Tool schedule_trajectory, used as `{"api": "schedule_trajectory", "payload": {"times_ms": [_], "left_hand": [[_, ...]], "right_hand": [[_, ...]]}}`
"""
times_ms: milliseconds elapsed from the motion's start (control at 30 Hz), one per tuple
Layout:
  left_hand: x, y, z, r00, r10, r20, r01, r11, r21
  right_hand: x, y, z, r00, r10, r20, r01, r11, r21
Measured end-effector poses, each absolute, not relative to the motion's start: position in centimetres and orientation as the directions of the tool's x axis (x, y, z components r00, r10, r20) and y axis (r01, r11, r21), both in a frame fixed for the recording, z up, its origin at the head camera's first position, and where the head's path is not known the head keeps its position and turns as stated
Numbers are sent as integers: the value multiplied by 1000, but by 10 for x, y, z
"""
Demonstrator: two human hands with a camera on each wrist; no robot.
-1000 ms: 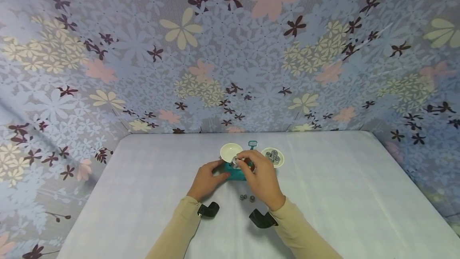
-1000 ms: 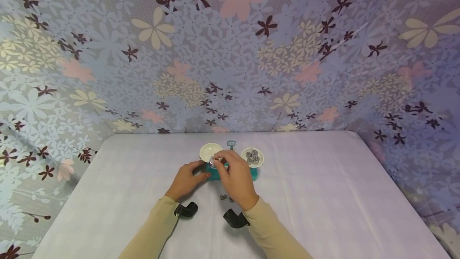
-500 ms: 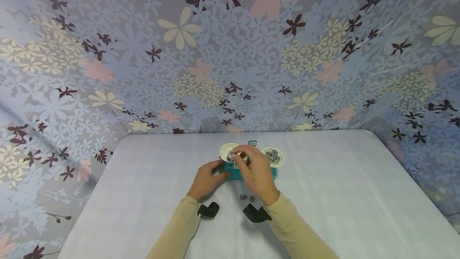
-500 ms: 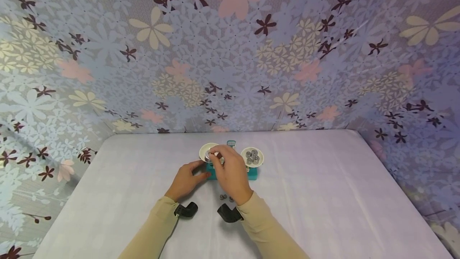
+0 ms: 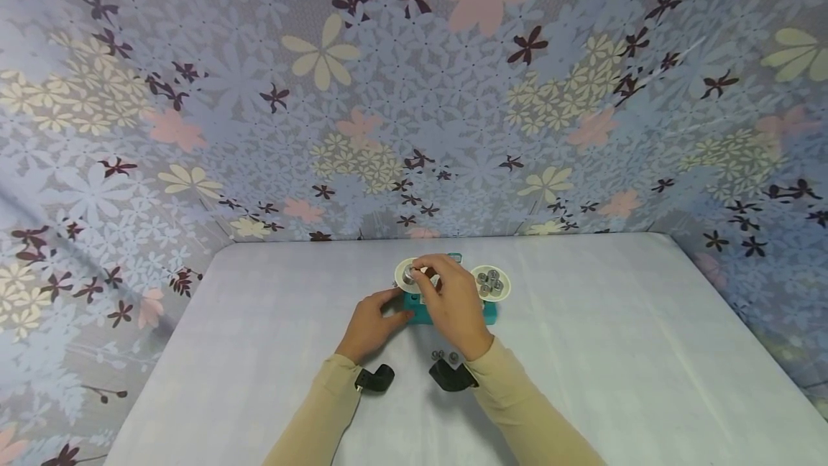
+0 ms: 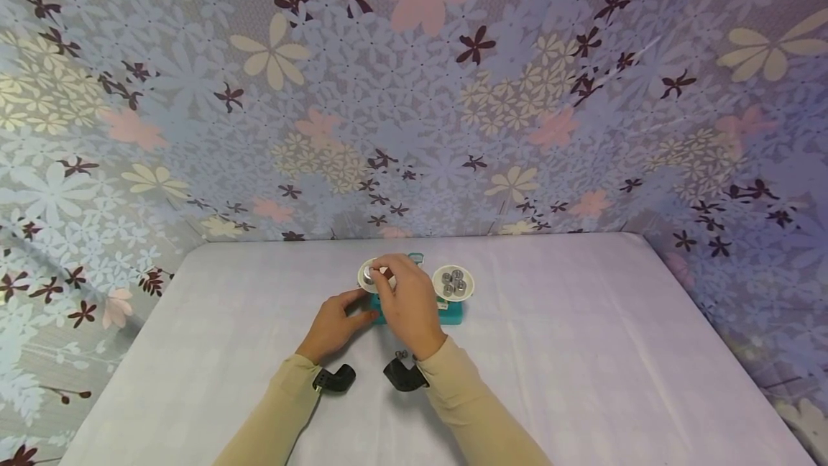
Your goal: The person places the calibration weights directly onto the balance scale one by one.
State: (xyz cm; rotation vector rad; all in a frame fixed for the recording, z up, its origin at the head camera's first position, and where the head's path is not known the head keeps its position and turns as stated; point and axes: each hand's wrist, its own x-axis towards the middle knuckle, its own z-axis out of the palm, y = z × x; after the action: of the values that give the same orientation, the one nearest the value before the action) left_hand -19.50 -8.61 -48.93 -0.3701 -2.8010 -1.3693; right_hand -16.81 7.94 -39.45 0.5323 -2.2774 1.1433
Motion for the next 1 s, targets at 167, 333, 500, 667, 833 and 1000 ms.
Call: {"api": "schedule_trajectory", "payload": {"times_ms": [167, 333, 500, 667, 833, 1000], "left_hand": [[-195, -87, -490, -972, 213, 100, 209, 586, 783], [-196, -88, -491, -973, 212, 94, 204, 590, 781], [-196, -88, -492, -970, 216, 109, 218, 589, 778], [-197, -88, -493, -970, 218, 107, 218, 581, 784], [-197, -88, -494, -971, 219, 100, 212, 579, 787], [-197, -88, -492, -969, 220, 108, 218, 575, 788]], "right_hand": [[-174, 77, -395, -788, -113, 605, -549, 574, -608], [-180, 75, -396, -789, -120, 602, -547, 582, -601], [-183, 71, -398, -799, -109, 591, -522, 614, -592], [-184, 69, -400, -806, -112, 582, -507, 638, -580], [-186, 67, -403, -805, -117, 581, -507, 644, -573], [-188, 67, -405, -808, -107, 580, -503, 638, -583]]}}
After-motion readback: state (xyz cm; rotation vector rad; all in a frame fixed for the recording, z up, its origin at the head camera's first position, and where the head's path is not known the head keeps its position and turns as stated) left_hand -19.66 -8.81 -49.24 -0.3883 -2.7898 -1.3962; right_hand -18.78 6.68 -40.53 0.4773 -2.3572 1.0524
